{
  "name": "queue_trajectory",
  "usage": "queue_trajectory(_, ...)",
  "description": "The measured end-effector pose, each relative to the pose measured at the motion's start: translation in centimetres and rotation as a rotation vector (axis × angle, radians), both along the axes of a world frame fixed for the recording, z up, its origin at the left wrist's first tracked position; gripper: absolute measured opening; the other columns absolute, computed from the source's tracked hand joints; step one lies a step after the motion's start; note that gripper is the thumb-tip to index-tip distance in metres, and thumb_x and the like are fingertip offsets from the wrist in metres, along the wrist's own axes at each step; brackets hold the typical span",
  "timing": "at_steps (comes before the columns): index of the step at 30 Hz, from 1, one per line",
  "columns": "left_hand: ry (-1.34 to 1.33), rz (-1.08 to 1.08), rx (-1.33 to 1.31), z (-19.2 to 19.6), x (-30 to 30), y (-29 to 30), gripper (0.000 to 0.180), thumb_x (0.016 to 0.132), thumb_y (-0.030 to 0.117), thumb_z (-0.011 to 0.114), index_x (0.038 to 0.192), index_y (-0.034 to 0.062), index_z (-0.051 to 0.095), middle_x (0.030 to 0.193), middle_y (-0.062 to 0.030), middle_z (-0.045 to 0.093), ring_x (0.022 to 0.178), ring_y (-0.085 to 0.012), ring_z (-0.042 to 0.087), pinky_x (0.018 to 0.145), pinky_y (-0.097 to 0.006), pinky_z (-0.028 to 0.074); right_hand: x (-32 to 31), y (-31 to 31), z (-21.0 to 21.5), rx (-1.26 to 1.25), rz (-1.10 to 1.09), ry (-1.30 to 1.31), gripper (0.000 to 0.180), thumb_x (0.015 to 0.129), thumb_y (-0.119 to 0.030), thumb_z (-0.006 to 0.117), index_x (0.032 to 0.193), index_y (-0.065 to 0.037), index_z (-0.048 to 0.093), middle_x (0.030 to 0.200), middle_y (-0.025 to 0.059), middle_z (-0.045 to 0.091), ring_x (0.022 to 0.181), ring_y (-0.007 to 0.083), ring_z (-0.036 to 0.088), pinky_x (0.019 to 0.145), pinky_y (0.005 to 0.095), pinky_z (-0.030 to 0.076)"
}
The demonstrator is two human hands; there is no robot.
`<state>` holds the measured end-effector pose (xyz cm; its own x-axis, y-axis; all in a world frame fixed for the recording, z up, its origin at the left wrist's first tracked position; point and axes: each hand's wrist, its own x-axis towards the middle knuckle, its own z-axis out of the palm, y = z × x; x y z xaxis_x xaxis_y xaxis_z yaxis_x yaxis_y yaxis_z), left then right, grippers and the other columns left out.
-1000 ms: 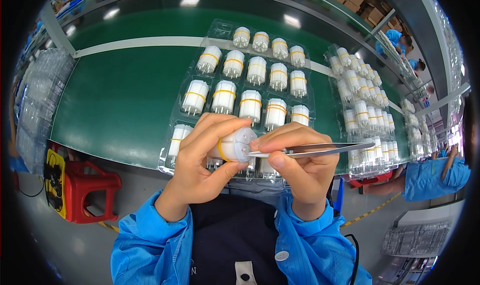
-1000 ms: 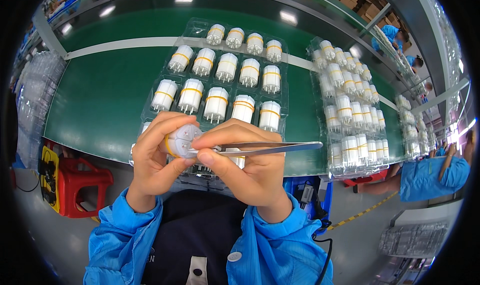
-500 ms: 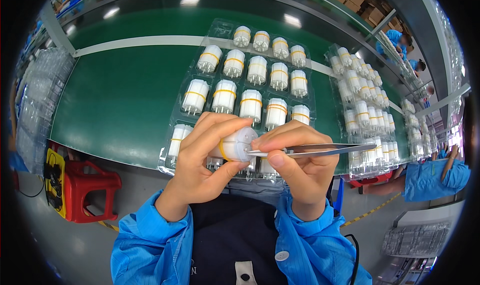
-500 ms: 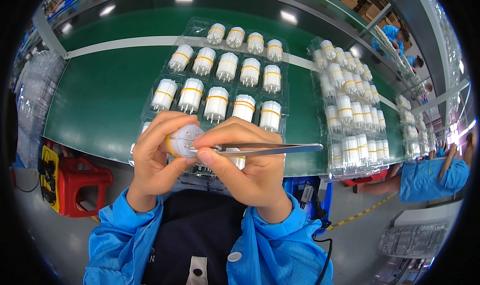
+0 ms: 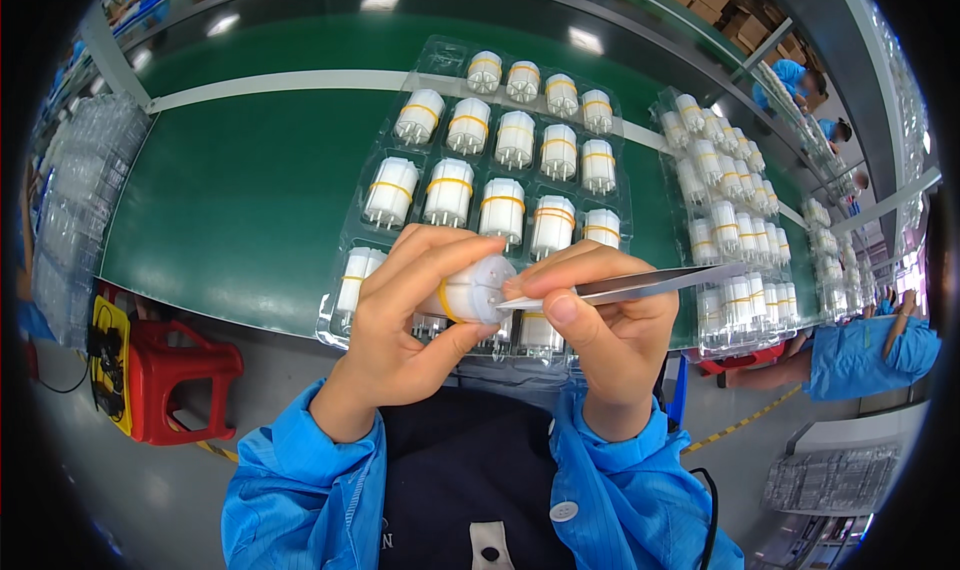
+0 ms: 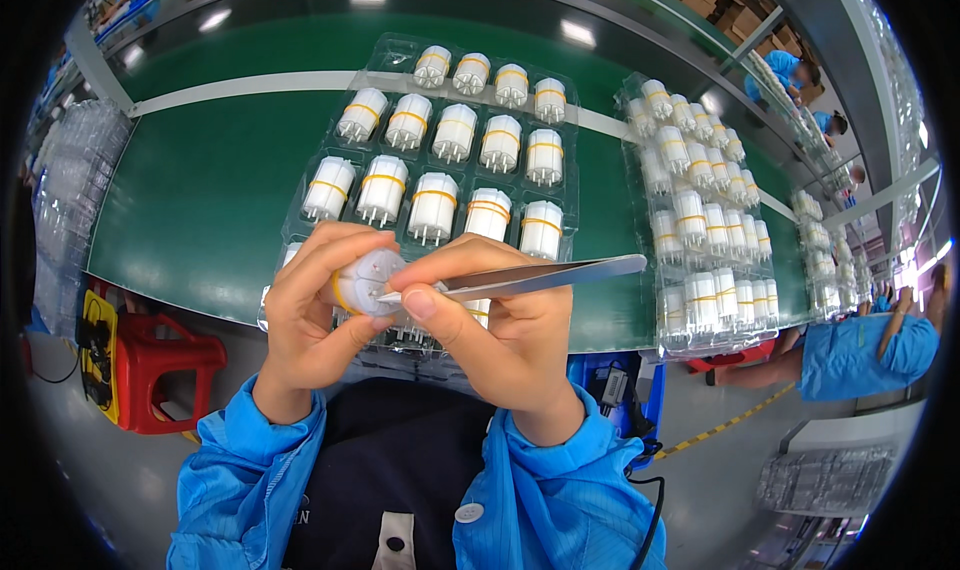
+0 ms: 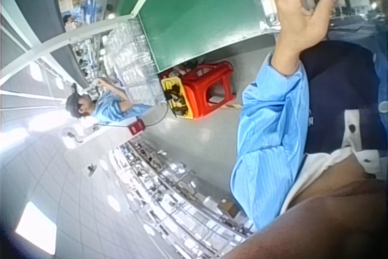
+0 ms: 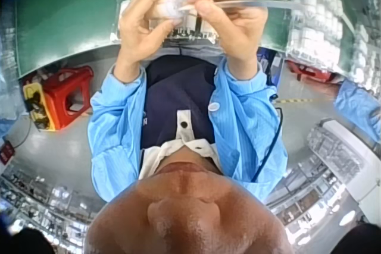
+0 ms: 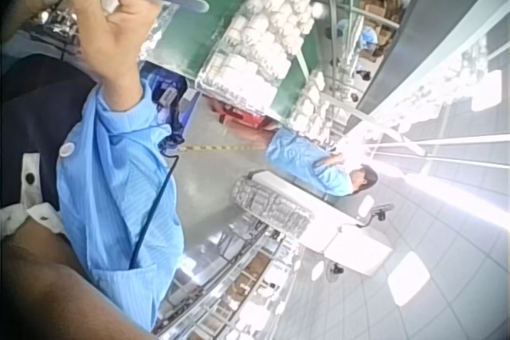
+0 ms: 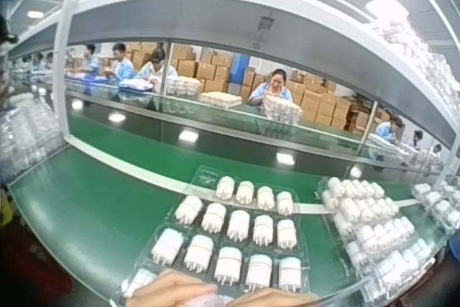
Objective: The person uses tweezers to insert small white components into the top of cylindrical white objects. They handle the objects one at a time, picking them from a tray, performing the insertion, and placing them back. The task is repetitive and performed in a factory setting.
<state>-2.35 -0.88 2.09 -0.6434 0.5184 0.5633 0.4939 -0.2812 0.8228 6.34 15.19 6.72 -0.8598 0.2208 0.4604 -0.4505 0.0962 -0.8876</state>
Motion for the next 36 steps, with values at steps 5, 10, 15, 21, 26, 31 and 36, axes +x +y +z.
queue_trajectory(5,0.032,0.004,-0.016,0.09,-0.09,-0.14,0.055,0.069,-0.002,0.076,0.123,-0.0034,0.064,0.111,-0.0177,0.063,0.1,-0.0299,0.059,0.086,-0.037,0.049,-0.05,0.2,-0.21,-0.01,0.02,-0.003,0.01,0.087,-0.003,0.07,0.095,0.004,0.071,0.086,0.0124,0.07,0.078,0.015,0.064,0.069,0.0263,0.049)
queue_trajectory(10,0.031,0.012,-0.017,0.05,-0.07,-0.14,0.055,0.068,-0.001,0.075,0.122,-0.003,0.064,0.11,-0.0174,0.064,0.098,-0.0306,0.059,0.085,-0.037,0.048,-0.08,0.2,-0.08,0.012,0.024,0.003,0.009,0.086,-0.002,0.07,0.093,0.004,0.072,0.084,0.0126,0.07,0.076,0.0149,0.064,0.067,0.026,0.049)
queue_trajectory(15,0.039,0.014,-0.016,-0.01,-0.16,-0.16,0.055,0.068,-0.001,0.075,0.121,-0.0028,0.064,0.109,-0.0175,0.064,0.097,-0.0307,0.059,0.084,-0.038,0.048,-0.05,0.2,0.02,0.02,0.036,0.001,0.009,0.086,-0.001,0.07,0.093,0.004,0.072,0.083,0.0126,0.07,0.075,0.0149,0.064,0.065,0.0255,0.049)
queue_trajectory(21,0.038,0.015,-0.015,0.05,-0.11,-0.14,0.055,0.067,-0.002,0.075,0.121,-0.0029,0.065,0.109,-0.0177,0.064,0.097,-0.0308,0.059,0.084,-0.038,0.048,-0.08,0.25,0.06,0.051,0.024,0.007,0.008,0.085,0.0,0.07,0.093,0.004,0.072,0.083,0.0126,0.07,0.075,0.0146,0.064,0.065,0.0251,0.049)
queue_trajectory(26,0.035,0.012,-0.021,0.13,-0.12,-0.19,0.055,0.067,-0.002,0.075,0.121,-0.0028,0.065,0.109,-0.0175,0.064,0.097,-0.0308,0.06,0.085,-0.038,0.048,-0.04,0.29,0.23,0.056,0.029,0.007,0.008,0.085,0.0,0.071,0.092,0.004,0.072,0.082,0.0128,0.07,0.074,0.0147,0.064,0.064,0.0253,0.049)
queue_trajectory(31,0.036,0.012,-0.028,0.06,-0.2,-0.27,0.055,0.067,-0.002,0.075,0.121,-0.0025,0.065,0.109,-0.0173,0.064,0.098,-0.0311,0.06,0.085,-0.038,0.048,-0.14,0.41,-0.03,0.07,0.04,0.013,0.008,0.085,-0.001,0.071,0.092,0.004,0.072,0.083,0.0132,0.07,0.074,0.0152,0.065,0.065,0.0256,0.05)
queue_trajectory(36,0.04,0.016,-0.02,0.03,-0.08,-0.17,0.055,0.066,-0.003,0.075,0.121,-0.0028,0.064,0.109,-0.0176,0.064,0.098,-0.0317,0.06,0.085,-0.038,0.048,-0.12,0.19,0.11,0.057,0.022,0.02,0.008,0.085,-0.001,0.071,0.092,0.004,0.072,0.083,0.0129,0.07,0.074,0.0155,0.066,0.065,0.0263,0.051)
